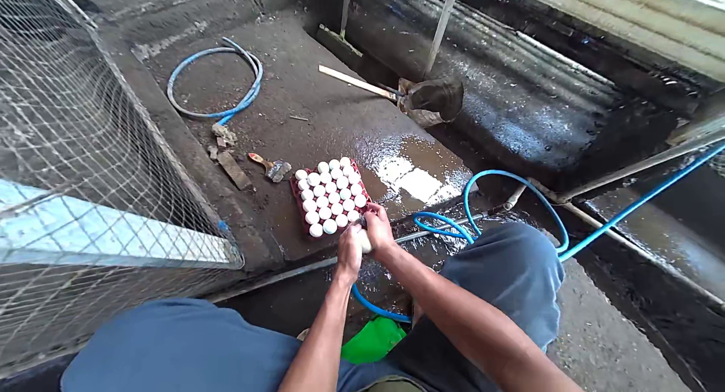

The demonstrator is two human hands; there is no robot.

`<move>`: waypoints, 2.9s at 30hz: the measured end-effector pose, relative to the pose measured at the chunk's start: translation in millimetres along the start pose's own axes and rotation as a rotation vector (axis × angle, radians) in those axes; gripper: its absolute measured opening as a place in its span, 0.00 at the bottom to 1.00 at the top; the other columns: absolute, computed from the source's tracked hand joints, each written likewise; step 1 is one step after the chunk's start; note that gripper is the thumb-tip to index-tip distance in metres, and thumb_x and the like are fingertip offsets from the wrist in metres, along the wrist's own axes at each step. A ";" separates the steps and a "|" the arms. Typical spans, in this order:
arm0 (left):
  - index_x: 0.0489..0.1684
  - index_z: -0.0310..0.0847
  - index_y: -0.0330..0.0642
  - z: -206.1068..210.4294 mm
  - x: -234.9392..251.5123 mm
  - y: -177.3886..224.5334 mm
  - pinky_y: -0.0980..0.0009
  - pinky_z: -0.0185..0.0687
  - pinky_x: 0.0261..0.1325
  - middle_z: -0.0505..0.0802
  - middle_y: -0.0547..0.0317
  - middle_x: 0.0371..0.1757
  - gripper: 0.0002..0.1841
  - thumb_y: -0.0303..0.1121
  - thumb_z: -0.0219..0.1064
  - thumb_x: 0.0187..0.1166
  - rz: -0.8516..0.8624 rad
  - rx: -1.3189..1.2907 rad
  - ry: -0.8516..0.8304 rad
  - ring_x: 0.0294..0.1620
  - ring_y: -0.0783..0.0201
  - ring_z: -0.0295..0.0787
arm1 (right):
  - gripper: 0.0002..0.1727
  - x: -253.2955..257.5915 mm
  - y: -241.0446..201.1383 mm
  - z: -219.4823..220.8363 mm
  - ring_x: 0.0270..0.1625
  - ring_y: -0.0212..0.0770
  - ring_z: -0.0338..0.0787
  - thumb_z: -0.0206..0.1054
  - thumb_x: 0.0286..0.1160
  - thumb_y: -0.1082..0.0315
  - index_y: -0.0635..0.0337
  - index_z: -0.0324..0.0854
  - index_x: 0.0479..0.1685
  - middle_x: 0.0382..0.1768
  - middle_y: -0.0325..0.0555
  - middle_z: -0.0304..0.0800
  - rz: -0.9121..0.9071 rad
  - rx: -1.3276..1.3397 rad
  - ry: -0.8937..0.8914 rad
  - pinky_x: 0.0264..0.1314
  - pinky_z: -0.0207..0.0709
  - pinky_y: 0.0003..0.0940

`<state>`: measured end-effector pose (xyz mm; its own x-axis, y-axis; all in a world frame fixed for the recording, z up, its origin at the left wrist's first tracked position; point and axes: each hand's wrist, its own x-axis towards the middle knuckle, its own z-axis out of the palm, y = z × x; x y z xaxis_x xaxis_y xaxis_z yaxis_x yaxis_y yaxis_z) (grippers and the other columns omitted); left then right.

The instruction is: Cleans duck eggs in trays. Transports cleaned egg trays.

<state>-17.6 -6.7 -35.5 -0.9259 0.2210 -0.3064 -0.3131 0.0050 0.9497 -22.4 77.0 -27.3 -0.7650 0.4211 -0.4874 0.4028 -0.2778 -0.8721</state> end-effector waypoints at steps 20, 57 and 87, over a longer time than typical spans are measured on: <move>0.70 0.75 0.29 3.6 -3.1 0.7 0.64 0.78 0.64 0.87 0.44 0.60 0.28 0.38 0.31 0.95 -0.017 0.074 -0.044 0.58 0.64 0.83 | 0.25 -12.9 3.5 -1.7 0.73 0.54 0.82 0.50 0.86 0.67 0.65 0.72 0.79 0.71 0.64 0.81 -0.159 -0.090 0.014 0.74 0.74 0.54; 0.56 0.78 0.37 1.6 -2.8 8.1 0.74 0.80 0.37 0.86 0.60 0.37 0.25 0.39 0.31 0.95 -0.138 -0.114 -0.087 0.33 0.74 0.81 | 0.22 -4.5 5.7 -3.0 0.66 0.47 0.85 0.49 0.86 0.68 0.64 0.79 0.71 0.64 0.58 0.86 -0.122 -0.060 0.002 0.68 0.78 0.50; 0.80 0.63 0.25 -3.5 -0.2 -3.4 0.70 0.69 0.78 0.78 0.39 0.75 0.27 0.36 0.33 0.94 0.102 -0.066 -0.052 0.73 0.66 0.76 | 0.25 -17.2 2.1 4.1 0.81 0.51 0.77 0.46 0.86 0.67 0.65 0.78 0.74 0.76 0.61 0.79 -0.353 -0.265 -0.033 0.82 0.70 0.50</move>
<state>-17.1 -10.2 -38.9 -0.9420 0.2674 -0.2030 -0.2326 -0.0839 0.9689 -10.4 65.6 -20.6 -0.8926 0.4218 -0.1593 0.2253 0.1113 -0.9679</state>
